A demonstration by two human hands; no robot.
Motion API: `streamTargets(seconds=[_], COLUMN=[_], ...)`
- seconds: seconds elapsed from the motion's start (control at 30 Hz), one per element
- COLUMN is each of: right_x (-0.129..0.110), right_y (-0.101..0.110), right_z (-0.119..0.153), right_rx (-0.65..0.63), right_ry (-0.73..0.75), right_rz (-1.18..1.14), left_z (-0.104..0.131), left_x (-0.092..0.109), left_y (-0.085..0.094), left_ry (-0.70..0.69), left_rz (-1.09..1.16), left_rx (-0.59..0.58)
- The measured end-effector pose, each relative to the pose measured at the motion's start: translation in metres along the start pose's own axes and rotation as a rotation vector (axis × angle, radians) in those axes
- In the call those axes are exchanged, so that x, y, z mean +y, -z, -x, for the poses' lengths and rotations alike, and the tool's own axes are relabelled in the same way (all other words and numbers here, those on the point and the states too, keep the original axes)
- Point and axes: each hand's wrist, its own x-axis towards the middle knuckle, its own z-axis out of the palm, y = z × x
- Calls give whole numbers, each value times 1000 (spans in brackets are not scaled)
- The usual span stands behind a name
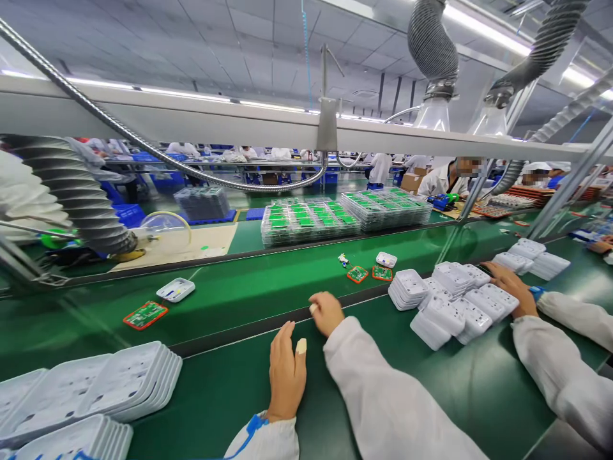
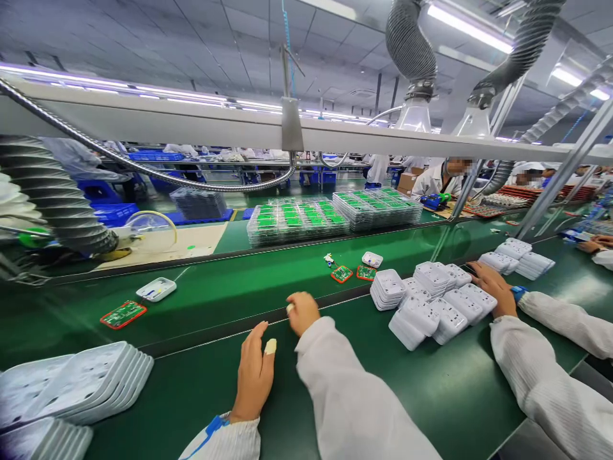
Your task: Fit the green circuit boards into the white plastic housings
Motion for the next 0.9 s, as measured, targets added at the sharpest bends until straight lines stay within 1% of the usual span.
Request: streamTargets(seconds=[0.03,0.07,0.1,0.13,0.2,0.3,0.37,0.43,0.53,0.67,0.73,0.8,0.87,0.9], right_x=[-30,-51,-62,-64,-50,-18,-8,-10,-19,-30,-36,-47,-60,-67], right_y=[-28,-52,-71,-83,-95,-95,-98,-104,-112,-110,-104,-97,-93,-92], right_z=[-12,-25,-38,-51,-74,-99,-108,-115,-122,-125,-121,-109,-84,-66], right_rx=[-44,-79,-103,-123,-147,-193,-241,-290,-350,-426,-458,-470,-472,-472], right_ry=[10,6,-16,-52,-141,-255,-299,-314,-312,-317,-292,-236,-167,-131], right_rz=[-12,-18,-17,-8,21,57,62,55,35,-28,-79,-126,-163,-177], left_z=[0,1,1,1,0,-1,-2,-3,-4,-7,-9,-14,-18,-20], left_x=[-2,-4,-5,-6,-6,-7,-9,-10,-9,-10,-14,-19,-25,-27], left_y=[-2,-4,-6,-8,-12,-17,-18,-19,-20,-20,-19,-16,-11,-8], left_ry=[23,42,57,67,83,105,118,129,141,138,132,129,141,157], left_rz=[-2,-2,2,7,12,8,3,-2,-2,20,24,3,-47,-82], left_rx=[-6,-26,-49,-71,-114,-175,-205,-223,-231,-212,-189,-160,-138,-132])
